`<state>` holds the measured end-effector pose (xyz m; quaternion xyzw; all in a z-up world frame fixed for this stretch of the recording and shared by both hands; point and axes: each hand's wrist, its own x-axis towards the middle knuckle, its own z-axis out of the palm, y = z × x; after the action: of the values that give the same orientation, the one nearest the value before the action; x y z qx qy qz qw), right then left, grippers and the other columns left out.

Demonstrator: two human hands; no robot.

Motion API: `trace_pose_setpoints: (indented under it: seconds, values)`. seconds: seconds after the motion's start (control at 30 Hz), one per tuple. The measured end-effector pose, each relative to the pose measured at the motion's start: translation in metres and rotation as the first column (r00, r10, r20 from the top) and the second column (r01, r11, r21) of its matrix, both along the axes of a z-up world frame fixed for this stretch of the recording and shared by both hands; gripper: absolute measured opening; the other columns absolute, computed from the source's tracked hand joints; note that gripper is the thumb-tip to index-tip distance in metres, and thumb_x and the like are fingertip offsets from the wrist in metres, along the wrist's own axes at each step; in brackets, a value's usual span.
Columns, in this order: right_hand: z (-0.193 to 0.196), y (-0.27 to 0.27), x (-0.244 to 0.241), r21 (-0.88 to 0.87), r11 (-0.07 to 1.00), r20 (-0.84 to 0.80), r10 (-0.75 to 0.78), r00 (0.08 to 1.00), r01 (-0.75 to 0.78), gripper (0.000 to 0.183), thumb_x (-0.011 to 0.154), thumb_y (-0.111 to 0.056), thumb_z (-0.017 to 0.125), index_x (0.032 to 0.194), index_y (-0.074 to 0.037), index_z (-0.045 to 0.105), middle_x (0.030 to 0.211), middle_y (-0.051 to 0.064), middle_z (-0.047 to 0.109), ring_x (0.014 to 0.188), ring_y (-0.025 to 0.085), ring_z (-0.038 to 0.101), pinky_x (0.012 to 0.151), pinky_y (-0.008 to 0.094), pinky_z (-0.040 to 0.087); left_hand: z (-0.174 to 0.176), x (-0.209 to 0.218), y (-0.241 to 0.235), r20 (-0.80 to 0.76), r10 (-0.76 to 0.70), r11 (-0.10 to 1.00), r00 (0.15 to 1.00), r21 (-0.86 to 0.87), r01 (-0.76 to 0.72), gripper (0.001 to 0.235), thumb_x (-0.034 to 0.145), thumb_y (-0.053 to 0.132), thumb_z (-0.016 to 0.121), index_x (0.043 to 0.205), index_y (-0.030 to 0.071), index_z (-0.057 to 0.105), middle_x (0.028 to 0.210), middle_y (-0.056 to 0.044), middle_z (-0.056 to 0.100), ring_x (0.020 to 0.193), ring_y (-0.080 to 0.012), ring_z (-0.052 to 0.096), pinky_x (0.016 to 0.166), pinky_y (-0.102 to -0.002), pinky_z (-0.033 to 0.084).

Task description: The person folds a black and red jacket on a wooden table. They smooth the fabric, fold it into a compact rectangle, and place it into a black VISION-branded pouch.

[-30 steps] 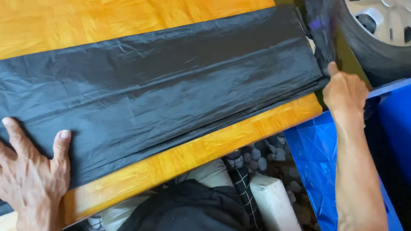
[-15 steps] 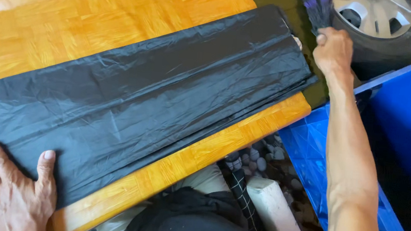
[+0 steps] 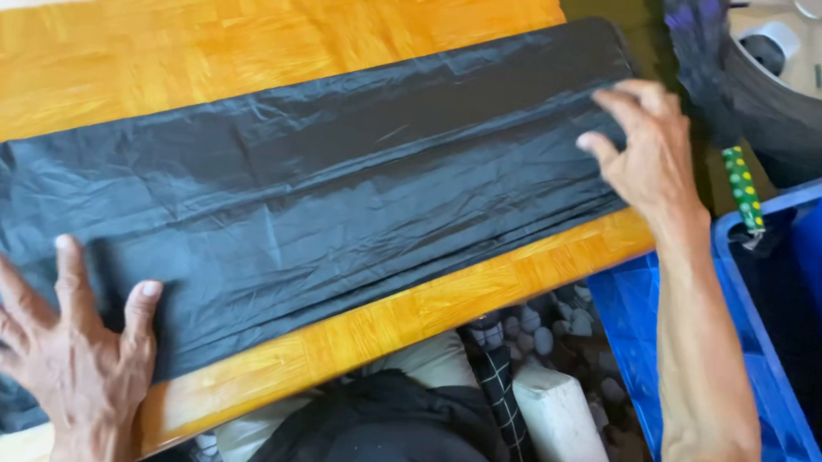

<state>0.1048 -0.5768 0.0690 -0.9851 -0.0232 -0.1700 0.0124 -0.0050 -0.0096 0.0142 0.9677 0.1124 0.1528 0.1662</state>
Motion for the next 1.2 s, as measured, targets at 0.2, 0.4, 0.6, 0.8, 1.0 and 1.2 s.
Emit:
trace_pose_setpoints:
  seconds: [0.2,0.4,0.6,0.8,1.0,1.2]
  values:
    - [-0.007,0.061,-0.046,0.192,0.766,-0.142,0.640,0.755,-0.613,0.049,0.083,-0.023,0.083,0.127,-0.007,0.071,0.134,0.014,0.067,0.125,0.032,0.060,0.106,0.047,0.047,-0.010,-0.012,0.018,0.269,-0.525,0.850,0.808,0.216,0.480,0.042,0.093,0.030,0.084,0.128,0.010,0.073,0.148,-0.018,0.062,0.148,-0.0418,0.053,0.127,-0.065,0.037]
    - [-0.009,0.066,-0.055,0.080,0.736,0.015,0.674,0.739,-0.673,0.027,0.093,-0.013,0.077,0.117,-0.001,0.073,0.123,0.013,0.072,0.113,0.030,0.067,0.104,0.044,0.051,0.008,-0.024,0.026,0.169,-0.637,0.770,0.752,0.199,0.607,0.052,0.086,0.035,0.081,0.130,0.010,0.068,0.139,-0.013,0.069,0.137,-0.0307,0.064,0.121,-0.053,0.045]
    - [-0.021,0.070,-0.054,-0.227,0.723,0.052,0.678,0.733,-0.653,0.026,0.091,0.003,0.068,0.115,-0.007,0.074,0.122,0.011,0.073,0.113,0.028,0.069,0.108,0.047,0.049,0.005,-0.024,0.037,0.181,-0.708,0.706,0.682,0.205,0.678,0.039,0.094,0.014,0.070,0.132,0.007,0.066,0.140,-0.014,0.067,0.137,-0.0330,0.063,0.120,-0.053,0.046]
    - [0.008,0.088,-0.046,-0.127,0.792,0.202,0.610,0.766,-0.598,0.026,0.089,0.013,0.059,0.105,-0.004,0.070,0.102,0.010,0.070,0.090,0.027,0.066,0.095,0.046,0.049,0.046,-0.022,0.031,0.179,-0.659,0.730,0.731,0.388,0.563,0.022,0.104,0.018,0.054,0.113,0.007,0.069,0.116,-0.009,0.076,0.112,-0.0269,0.073,0.123,-0.048,0.039]
    - [0.030,0.110,0.001,-0.164,0.869,0.413,0.489,0.768,-0.466,0.026,0.095,0.018,0.064,0.112,0.000,0.073,0.114,0.017,0.075,0.114,0.036,0.070,0.122,0.055,0.028,0.074,0.015,0.040,0.190,-0.475,0.723,0.859,0.641,0.258,0.023,0.103,0.005,0.080,0.119,0.022,0.079,0.116,0.001,0.083,0.115,-0.0181,0.077,0.139,-0.043,0.030]
    - [0.009,0.170,0.028,0.033,0.865,0.647,0.364,0.670,-0.502,0.029,0.112,-0.013,0.053,0.131,0.006,0.064,0.136,0.025,0.060,0.134,0.042,0.054,0.122,0.061,0.023,0.055,0.101,0.073,0.105,-0.400,0.767,0.910,0.582,0.270,0.033,0.107,0.013,0.072,0.139,0.016,0.078,0.118,-0.006,0.082,0.125,-0.0315,0.078,0.134,-0.050,0.024]
